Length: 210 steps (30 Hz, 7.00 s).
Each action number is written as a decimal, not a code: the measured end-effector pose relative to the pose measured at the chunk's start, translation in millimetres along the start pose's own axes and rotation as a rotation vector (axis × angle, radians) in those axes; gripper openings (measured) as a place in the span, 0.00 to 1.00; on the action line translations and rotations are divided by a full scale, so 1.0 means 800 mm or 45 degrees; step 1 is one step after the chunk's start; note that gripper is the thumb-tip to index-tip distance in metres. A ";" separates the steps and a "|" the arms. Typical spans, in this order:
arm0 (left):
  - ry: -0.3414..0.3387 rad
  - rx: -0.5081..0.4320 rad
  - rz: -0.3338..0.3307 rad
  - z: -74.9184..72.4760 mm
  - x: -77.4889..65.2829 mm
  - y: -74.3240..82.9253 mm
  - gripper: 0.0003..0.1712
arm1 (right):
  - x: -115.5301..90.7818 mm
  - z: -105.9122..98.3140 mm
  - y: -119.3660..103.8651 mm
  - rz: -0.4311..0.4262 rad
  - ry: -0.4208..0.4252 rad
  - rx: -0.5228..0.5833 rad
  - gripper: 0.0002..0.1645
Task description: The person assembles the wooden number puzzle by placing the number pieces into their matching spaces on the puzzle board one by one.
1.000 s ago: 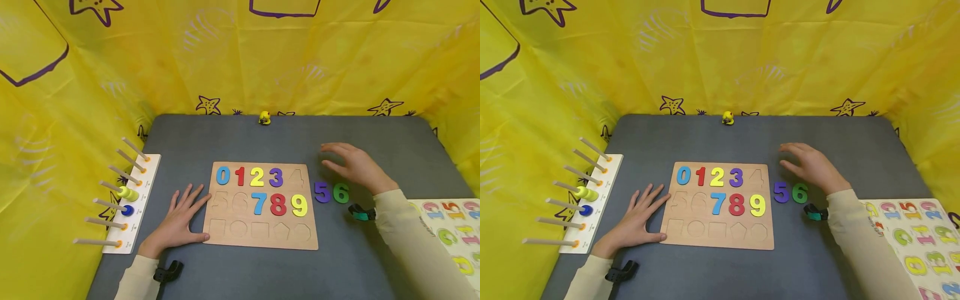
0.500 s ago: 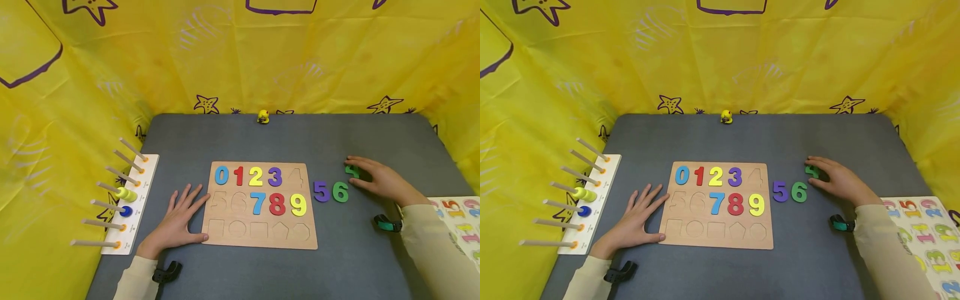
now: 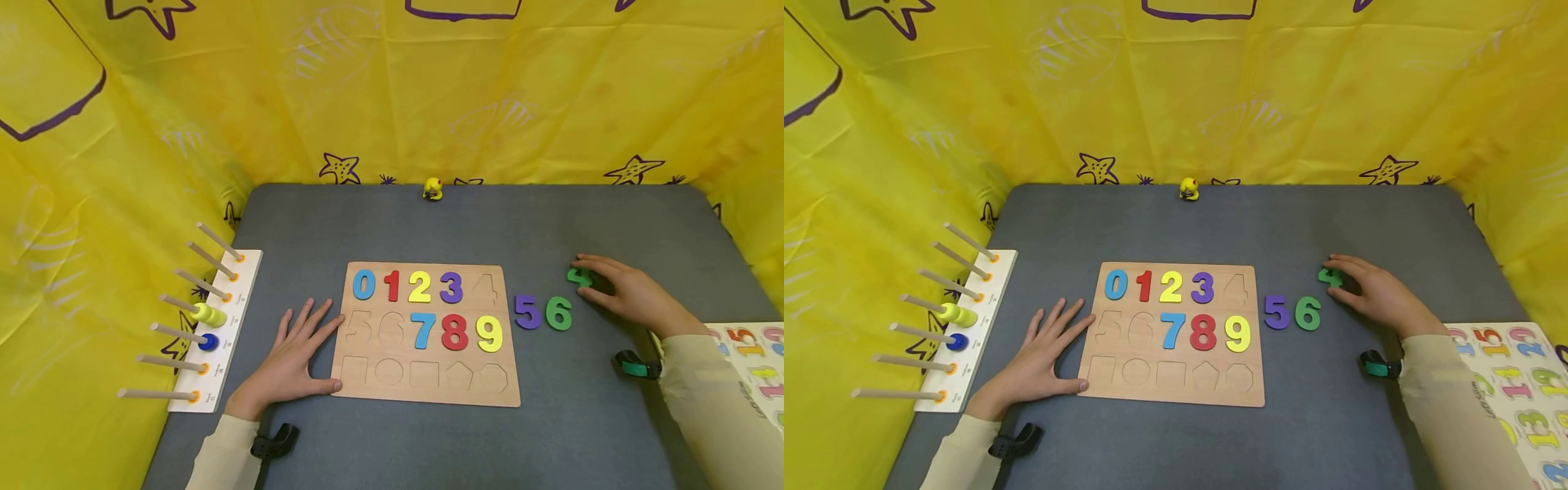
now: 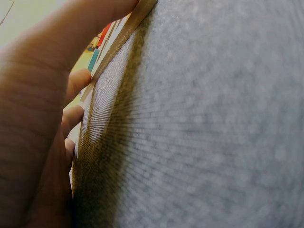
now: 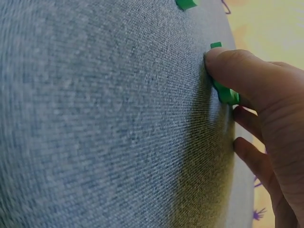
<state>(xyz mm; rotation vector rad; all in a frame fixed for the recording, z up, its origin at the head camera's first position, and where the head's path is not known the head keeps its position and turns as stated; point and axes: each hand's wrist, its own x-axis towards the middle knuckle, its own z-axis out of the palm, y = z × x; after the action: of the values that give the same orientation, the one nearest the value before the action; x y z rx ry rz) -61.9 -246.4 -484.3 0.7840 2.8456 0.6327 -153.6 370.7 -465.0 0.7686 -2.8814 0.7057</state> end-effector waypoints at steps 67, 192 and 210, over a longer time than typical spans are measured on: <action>0.006 -0.003 0.021 0.001 0.000 0.000 0.63 | 0.089 0.068 -0.159 -0.240 -0.248 -0.264 0.32; -0.036 0.031 -0.012 0.000 0.001 -0.001 0.65 | 0.117 0.083 -0.283 -0.379 -0.142 -0.060 0.33; -0.031 0.019 -0.031 -0.004 -0.001 -0.001 0.66 | -0.037 0.024 -0.095 0.137 -0.010 -0.008 0.40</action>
<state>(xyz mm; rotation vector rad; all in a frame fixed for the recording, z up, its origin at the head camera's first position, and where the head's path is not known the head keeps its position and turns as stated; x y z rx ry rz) -62.3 -248.4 -481.9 0.7534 2.8367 0.5953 -89.6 316.8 -456.6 0.6211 -2.9493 0.7050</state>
